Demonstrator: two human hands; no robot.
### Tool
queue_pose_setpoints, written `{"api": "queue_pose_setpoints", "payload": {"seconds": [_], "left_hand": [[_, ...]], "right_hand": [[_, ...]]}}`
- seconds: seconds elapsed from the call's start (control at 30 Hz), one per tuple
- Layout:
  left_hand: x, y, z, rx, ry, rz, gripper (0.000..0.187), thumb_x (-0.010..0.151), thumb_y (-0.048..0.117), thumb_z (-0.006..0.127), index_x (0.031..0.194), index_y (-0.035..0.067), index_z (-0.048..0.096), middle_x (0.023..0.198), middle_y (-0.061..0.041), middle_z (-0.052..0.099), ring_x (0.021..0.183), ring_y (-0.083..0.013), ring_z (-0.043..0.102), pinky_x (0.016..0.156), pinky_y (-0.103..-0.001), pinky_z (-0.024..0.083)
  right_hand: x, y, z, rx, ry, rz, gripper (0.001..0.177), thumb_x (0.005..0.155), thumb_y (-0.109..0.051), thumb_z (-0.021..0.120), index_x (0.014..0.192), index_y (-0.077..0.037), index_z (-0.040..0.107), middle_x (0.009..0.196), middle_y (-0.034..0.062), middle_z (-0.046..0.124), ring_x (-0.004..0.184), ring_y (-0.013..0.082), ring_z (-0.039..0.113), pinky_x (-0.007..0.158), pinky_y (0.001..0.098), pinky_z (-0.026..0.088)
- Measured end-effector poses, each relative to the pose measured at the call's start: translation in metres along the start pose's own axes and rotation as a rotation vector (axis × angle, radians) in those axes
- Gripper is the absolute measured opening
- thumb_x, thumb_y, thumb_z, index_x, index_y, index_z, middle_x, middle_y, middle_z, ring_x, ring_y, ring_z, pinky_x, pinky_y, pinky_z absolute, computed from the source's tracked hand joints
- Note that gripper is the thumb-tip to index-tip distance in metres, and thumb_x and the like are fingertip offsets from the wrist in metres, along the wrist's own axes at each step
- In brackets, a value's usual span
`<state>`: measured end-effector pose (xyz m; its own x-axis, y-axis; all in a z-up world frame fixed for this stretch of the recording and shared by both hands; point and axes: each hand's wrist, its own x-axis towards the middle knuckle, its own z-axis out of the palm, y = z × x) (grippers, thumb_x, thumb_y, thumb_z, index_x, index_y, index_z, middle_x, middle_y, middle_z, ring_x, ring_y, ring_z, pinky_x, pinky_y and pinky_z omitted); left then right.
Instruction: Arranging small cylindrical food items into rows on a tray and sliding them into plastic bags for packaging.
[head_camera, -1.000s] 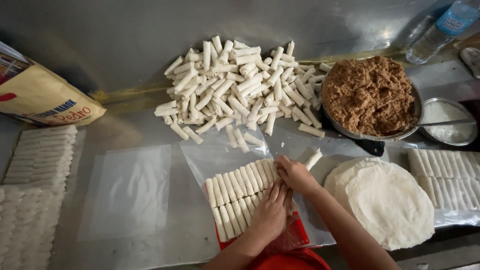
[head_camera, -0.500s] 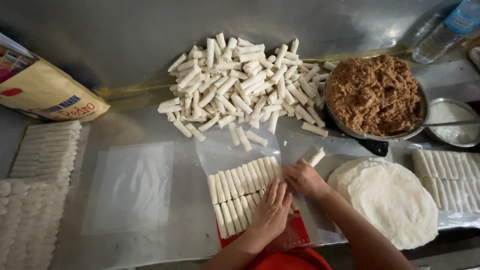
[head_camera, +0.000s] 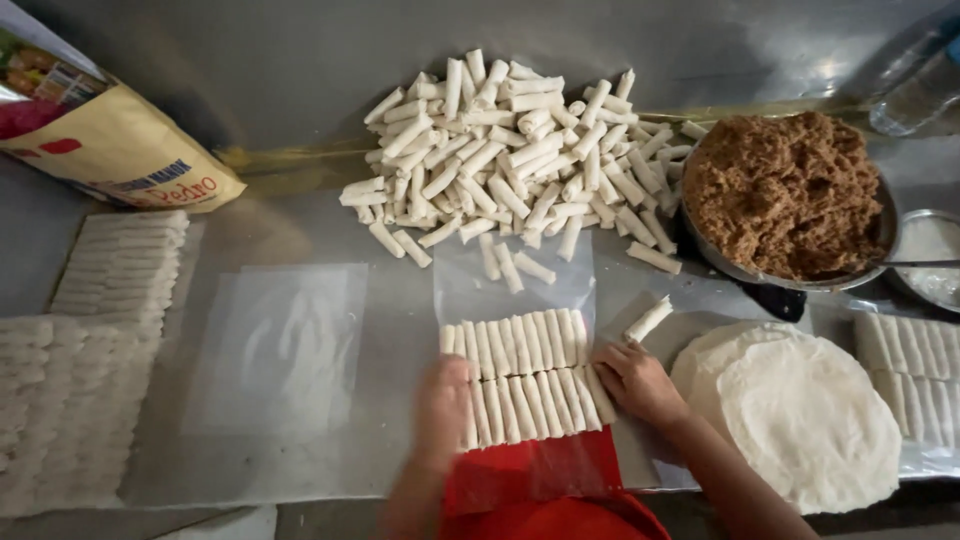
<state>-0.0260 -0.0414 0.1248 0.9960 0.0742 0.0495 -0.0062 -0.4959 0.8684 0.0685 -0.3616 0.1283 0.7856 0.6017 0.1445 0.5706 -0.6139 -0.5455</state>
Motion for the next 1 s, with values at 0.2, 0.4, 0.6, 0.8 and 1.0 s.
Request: {"api": "queue_pose_setpoints", "payload": {"seconds": [0.2, 0.4, 0.6, 0.8, 1.0], "left_hand": [[0.013, -0.067, -0.044, 0.252, 0.125, 0.04, 0.045, 0.082, 0.0, 0.065, 0.126, 0.01, 0.066, 0.115, -0.009, 0.074, 0.099, -0.0254, 0.074, 0.091, -0.038, 0.058], [0.022, -0.048, -0.049, 0.092, 0.075, -0.092, 0.048, 0.083, 0.01, 0.077, 0.13, 0.01, 0.067, 0.113, -0.014, 0.076, 0.106, -0.0336, 0.074, 0.088, -0.043, 0.062], [0.026, -0.048, -0.047, 0.07, 0.109, -0.141, 0.025, 0.089, 0.014, 0.075, 0.114, 0.007, 0.074, 0.102, -0.012, 0.079, 0.095, -0.0291, 0.078, 0.077, -0.037, 0.066], [0.015, -0.038, -0.056, 0.224, 0.124, 0.03, 0.004, 0.09, 0.004, 0.07, 0.092, 0.005, 0.073, 0.081, -0.012, 0.076, 0.078, -0.0318, 0.077, 0.066, -0.039, 0.065], [-0.01, -0.043, -0.062, 0.334, 0.014, 0.27, 0.016, 0.088, 0.003, 0.065, 0.077, 0.014, 0.06, 0.074, 0.001, 0.064, 0.063, -0.0135, 0.059, 0.057, -0.029, 0.046]], "right_hand": [[0.0, 0.001, 0.008, 0.072, 0.079, -0.003, 0.009, 0.094, -0.008, 0.063, 0.102, -0.009, 0.068, 0.094, 0.0087, 0.074, 0.082, 0.025, 0.071, 0.076, 0.0375, 0.059], [-0.003, 0.019, 0.023, 0.06, 0.106, 0.078, 0.012, 0.092, -0.022, 0.067, 0.104, -0.019, 0.07, 0.082, 0.0097, 0.071, 0.079, 0.0365, 0.073, 0.069, 0.0454, 0.061], [-0.005, 0.015, 0.021, 0.085, 0.093, 0.105, 0.013, 0.092, -0.017, 0.066, 0.105, -0.016, 0.068, 0.081, 0.0115, 0.072, 0.078, 0.038, 0.074, 0.069, 0.0478, 0.062], [-0.001, 0.006, 0.011, 0.029, 0.143, 0.04, 0.005, 0.094, -0.02, 0.065, 0.095, -0.018, 0.069, 0.075, 0.0056, 0.07, 0.074, 0.0331, 0.072, 0.076, 0.0427, 0.059], [-0.008, -0.023, -0.016, 0.009, 0.099, -0.075, 0.007, 0.098, -0.013, 0.059, 0.093, -0.015, 0.064, 0.079, 0.0032, 0.071, 0.067, 0.0231, 0.061, 0.089, 0.0382, 0.042]]}}
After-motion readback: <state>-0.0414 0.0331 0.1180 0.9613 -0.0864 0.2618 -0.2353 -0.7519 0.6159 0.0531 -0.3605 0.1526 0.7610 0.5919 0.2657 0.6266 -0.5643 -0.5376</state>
